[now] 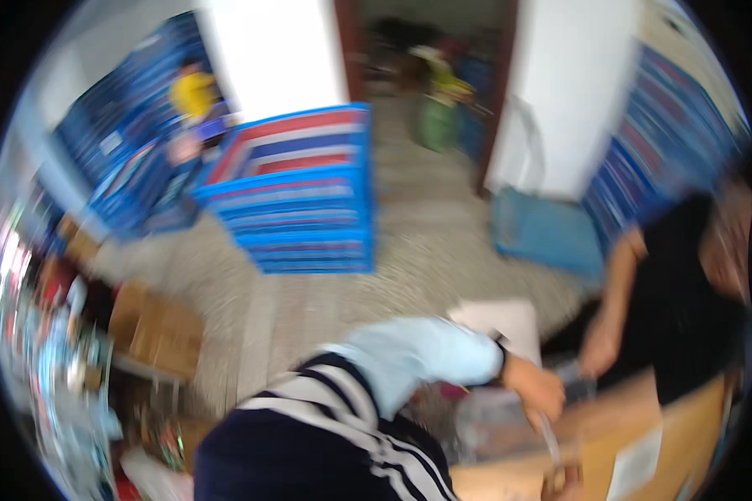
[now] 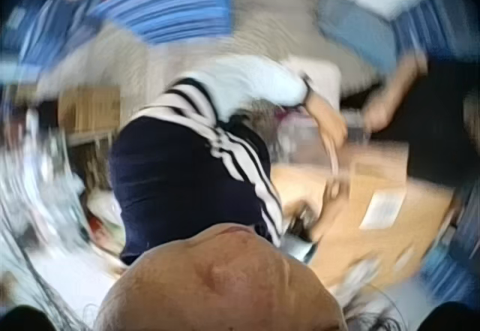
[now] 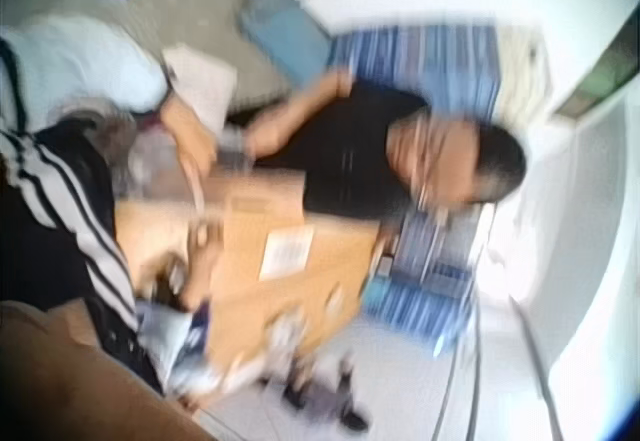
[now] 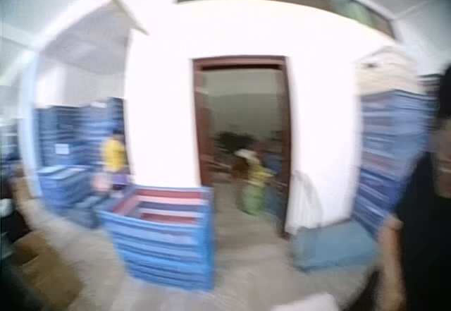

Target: Gathering small items and placing them into plastic bags within a factory setting.

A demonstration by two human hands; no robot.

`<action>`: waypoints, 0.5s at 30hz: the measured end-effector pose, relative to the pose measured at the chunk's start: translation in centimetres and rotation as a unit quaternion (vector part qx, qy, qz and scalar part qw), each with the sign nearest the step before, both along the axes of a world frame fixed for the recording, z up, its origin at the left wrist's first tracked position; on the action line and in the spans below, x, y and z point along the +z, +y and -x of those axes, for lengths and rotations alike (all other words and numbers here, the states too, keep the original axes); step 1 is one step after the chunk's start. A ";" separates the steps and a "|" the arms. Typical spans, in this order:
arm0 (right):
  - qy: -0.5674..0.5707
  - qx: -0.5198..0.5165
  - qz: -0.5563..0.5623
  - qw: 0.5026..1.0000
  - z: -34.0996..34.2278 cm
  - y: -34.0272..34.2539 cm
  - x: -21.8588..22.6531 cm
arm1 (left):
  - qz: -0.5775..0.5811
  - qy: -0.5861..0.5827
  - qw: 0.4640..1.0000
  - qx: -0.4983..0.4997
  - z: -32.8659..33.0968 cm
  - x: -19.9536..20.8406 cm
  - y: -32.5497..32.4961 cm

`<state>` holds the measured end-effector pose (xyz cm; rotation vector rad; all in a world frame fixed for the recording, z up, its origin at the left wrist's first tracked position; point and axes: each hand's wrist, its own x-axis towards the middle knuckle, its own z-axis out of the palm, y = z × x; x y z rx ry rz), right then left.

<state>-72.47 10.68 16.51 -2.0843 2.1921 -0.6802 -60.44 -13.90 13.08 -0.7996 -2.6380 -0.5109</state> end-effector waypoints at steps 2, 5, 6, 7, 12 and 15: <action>-0.126 -0.150 -0.042 0.980 -3.7 -0.5 0.2 | -0.021 -0.093 0.995 -0.006 -2.7 -0.3 0.6; -0.165 -0.089 0.057 0.981 -5.3 -3.2 -1.3 | -0.020 -0.204 0.979 0.004 -5.1 -1.8 -0.5; -0.179 -0.093 0.068 0.977 -5.4 -3.6 -1.4 | -0.008 -0.147 0.989 0.023 -5.6 -2.2 -1.2; -0.163 -0.125 0.096 0.974 -5.3 -3.3 -2.1 | -0.025 -0.149 0.988 0.011 -5.2 -2.5 -1.4; -0.208 -0.195 0.189 0.940 -5.1 0.3 1.1 | -0.081 -0.066 0.994 0.001 -0.2 5.2 0.5; -0.143 -0.250 0.298 0.910 -5.3 2.4 5.8 | -0.074 -0.074 0.994 -0.007 1.4 11.4 3.0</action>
